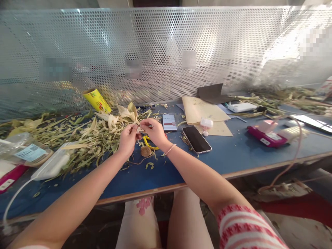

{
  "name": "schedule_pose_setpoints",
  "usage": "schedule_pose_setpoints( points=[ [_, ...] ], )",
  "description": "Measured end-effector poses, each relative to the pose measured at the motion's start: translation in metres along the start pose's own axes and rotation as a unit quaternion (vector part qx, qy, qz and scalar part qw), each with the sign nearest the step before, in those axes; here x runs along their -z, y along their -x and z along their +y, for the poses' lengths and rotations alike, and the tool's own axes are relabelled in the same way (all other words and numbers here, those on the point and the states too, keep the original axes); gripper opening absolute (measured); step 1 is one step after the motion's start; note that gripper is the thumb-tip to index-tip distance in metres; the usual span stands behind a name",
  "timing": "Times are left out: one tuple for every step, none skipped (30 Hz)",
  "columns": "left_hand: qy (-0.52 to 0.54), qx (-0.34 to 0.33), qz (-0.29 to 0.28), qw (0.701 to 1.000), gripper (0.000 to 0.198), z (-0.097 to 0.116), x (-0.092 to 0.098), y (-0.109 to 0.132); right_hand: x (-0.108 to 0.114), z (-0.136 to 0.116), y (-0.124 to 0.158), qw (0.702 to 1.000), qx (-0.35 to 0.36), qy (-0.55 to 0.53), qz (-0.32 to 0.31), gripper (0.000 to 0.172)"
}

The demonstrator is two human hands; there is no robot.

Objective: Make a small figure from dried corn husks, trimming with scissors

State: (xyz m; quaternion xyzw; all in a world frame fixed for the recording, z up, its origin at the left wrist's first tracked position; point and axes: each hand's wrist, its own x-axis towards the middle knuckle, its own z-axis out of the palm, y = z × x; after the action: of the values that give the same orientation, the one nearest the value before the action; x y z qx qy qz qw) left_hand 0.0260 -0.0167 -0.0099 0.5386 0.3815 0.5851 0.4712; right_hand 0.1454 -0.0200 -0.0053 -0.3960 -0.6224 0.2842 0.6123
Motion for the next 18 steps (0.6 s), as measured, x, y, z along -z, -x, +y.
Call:
schedule_pose_setpoints(
  points=[
    [0.003,-0.001,-0.002,1.000,0.024,0.001,0.000,0.001,-0.001,0.000,0.001,1.000,-0.002,0.001,-0.004,0.010],
    [0.014,0.006,-0.007,1.000,0.023,0.002,0.000,0.001,-0.002,-0.001,0.001,1.000,-0.003,0.001,-0.006,0.011],
    [0.028,0.017,-0.012,0.999,0.022,0.004,-0.001,0.002,-0.003,-0.001,0.002,1.000,-0.001,0.003,-0.007,0.011],
    [0.043,0.030,-0.016,0.999,0.022,0.006,-0.002,0.003,-0.003,-0.001,0.002,1.000,0.002,0.007,-0.008,0.011],
    [0.054,0.040,-0.018,0.998,0.022,0.007,-0.002,0.004,-0.003,-0.002,0.003,1.000,0.008,0.012,-0.008,0.010],
    [0.062,0.047,-0.017,0.997,0.022,0.008,-0.003,0.004,-0.003,-0.002,0.003,1.000,0.014,0.019,-0.008,0.010],
    [0.064,0.050,-0.015,0.997,0.022,0.008,-0.003,0.004,-0.003,-0.002,0.004,0.999,0.020,0.027,-0.008,0.009],
    [0.060,0.049,-0.012,0.997,0.023,0.007,-0.003,0.004,-0.003,-0.003,0.005,0.999,0.025,0.034,-0.010,0.009],
    [0.050,0.044,-0.007,0.998,0.023,0.006,-0.003,0.004,-0.004,-0.003,0.005,0.999,0.028,0.040,-0.012,0.009],
    [0.036,0.035,-0.001,0.999,0.024,0.004,-0.002,0.003,-0.004,-0.004,0.006,0.999,0.029,0.043,-0.014,0.008],
    [0.020,0.024,0.006,0.999,0.024,0.002,-0.002,0.002,-0.004,-0.004,0.006,0.999,0.026,0.041,-0.015,0.008],
    [0.005,0.013,0.012,1.000,0.025,0.000,-0.001,0.001,-0.005,-0.004,0.006,0.999,0.021,0.036,-0.016,0.008],
    [-0.007,0.003,0.018,1.000,0.025,-0.002,0.000,0.000,-0.006,-0.004,0.006,0.999,0.014,0.029,-0.015,0.008],
    [-0.016,-0.005,0.022,1.000,0.026,-0.003,0.001,0.000,-0.006,-0.004,0.006,1.000,0.006,0.021,-0.013,0.009],
    [-0.021,-0.014,0.027,0.999,0.027,-0.004,0.002,-0.001,-0.007,-0.003,0.006,1.000,-0.002,0.010,-0.009,0.010],
    [-0.026,-0.023,0.032,0.999,0.028,-0.004,0.003,-0.001,-0.008,-0.002,0.006,1.000,-0.011,-0.003,-0.004,0.014],
    [-0.030,-0.032,0.039,0.998,0.028,-0.004,0.004,-0.001,-0.010,-0.001,0.005,1.000,-0.024,-0.020,0.001,0.019],
    [-0.034,-0.041,0.048,0.997,0.028,-0.003,0.004,-0.001,-0.011,0.001,0.006,0.998,-0.042,-0.038,0.002,0.024]
  ],
)
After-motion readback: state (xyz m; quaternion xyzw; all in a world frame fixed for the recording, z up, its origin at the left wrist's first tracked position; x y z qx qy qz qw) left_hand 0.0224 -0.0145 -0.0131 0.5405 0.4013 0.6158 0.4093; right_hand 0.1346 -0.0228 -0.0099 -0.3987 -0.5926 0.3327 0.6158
